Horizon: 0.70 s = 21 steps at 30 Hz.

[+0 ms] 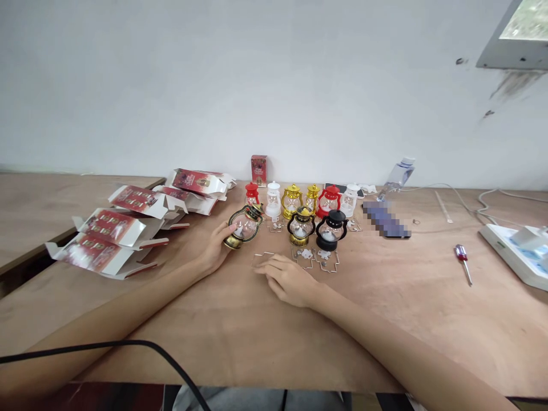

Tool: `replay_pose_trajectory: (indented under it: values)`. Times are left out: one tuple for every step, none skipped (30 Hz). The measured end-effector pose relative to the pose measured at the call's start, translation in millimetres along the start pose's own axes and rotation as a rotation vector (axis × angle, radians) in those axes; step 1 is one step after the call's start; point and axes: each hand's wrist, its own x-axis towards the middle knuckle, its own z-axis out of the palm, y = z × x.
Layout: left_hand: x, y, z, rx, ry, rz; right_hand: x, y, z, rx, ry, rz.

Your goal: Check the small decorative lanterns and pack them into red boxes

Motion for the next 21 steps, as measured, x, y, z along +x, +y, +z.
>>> replay_pose_trajectory:
  values:
    - [-1, 0, 0.3, 0.004, -0.006, -0.001, 0, -1, -1, 0.028, 0.019, 0.003]
    - [-1, 0, 0.4, 0.009, -0.014, 0.001, 0, -3, -2, 0.030, 0.041, 0.029]
    - [-1, 0, 0.4, 0.013, -0.023, 0.007, 1, -3, -3, 0.011, 0.054, 0.063]
    - [-1, 0, 0.2, 0.016, -0.030, 0.016, 1, -4, -3, -0.022, 0.051, 0.096]
    - [-1, -1, 0.0, 0.018, -0.035, 0.026, 1, -4, -3, -0.062, 0.029, 0.115]
    - [-1, -1, -0.2, 0.020, -0.037, 0.036, 1, -4, -3, -0.102, -0.005, 0.124]
    - [0, -1, -0.3, 0.022, -0.037, 0.044, 1, -4, -3, -0.138, -0.042, 0.126]
    - [0, -1, -0.4, 0.024, -0.035, 0.050, 1, -4, -3, -0.167, -0.072, 0.129]
    - [0, -2, -0.4, 0.027, -0.031, 0.054, 1, -4, -3, -0.192, -0.088, 0.138]
    - [1, -3, -0.4, 0.029, -0.026, 0.058, 1, -5, -3, -0.214, -0.091, 0.153]
    - [1, -3, -0.3, 0.033, -0.020, 0.062, 1, -5, -3, -0.237, -0.083, 0.172]
    - [2, -4, -0.3, 0.037, -0.013, 0.064, 1, -6, -3, -0.259, -0.069, 0.192]
    - [2, -5, -0.3, 0.041, -0.006, 0.066, 1, -6, -3, -0.281, -0.053, 0.209]
    - [3, -6, -0.4, 0.047, 0.002, 0.066, 1, -7, -2, -0.300, -0.039, 0.225]
    - [3, -6, -0.5, 0.053, 0.010, 0.065, 1, -8, -2, -0.311, -0.028, 0.241]
    - [4, -7, -0.8, 0.061, 0.016, 0.063, 1, -8, -2, -0.315, -0.019, 0.259]
    - [4, -8, -1.1, 0.070, 0.022, 0.062, 1, -9, -1, -0.314, -0.016, 0.280]
    - [5, -8, -1.5, 0.080, 0.027, 0.061, 1, -9, -1, -0.312, -0.017, 0.303]
    - [5, -9, -2.0, 0.090, 0.030, 0.062, 1, -9, -2, -0.312, -0.020, 0.327]
    - [5, -10, -2.5, 0.101, 0.032, 0.066, 1, -9, -2, -0.314, -0.021, 0.349]
    - [6, -10, -3.1, 0.112, 0.032, 0.070, 0, -8, -2, -0.315, -0.022, 0.363]
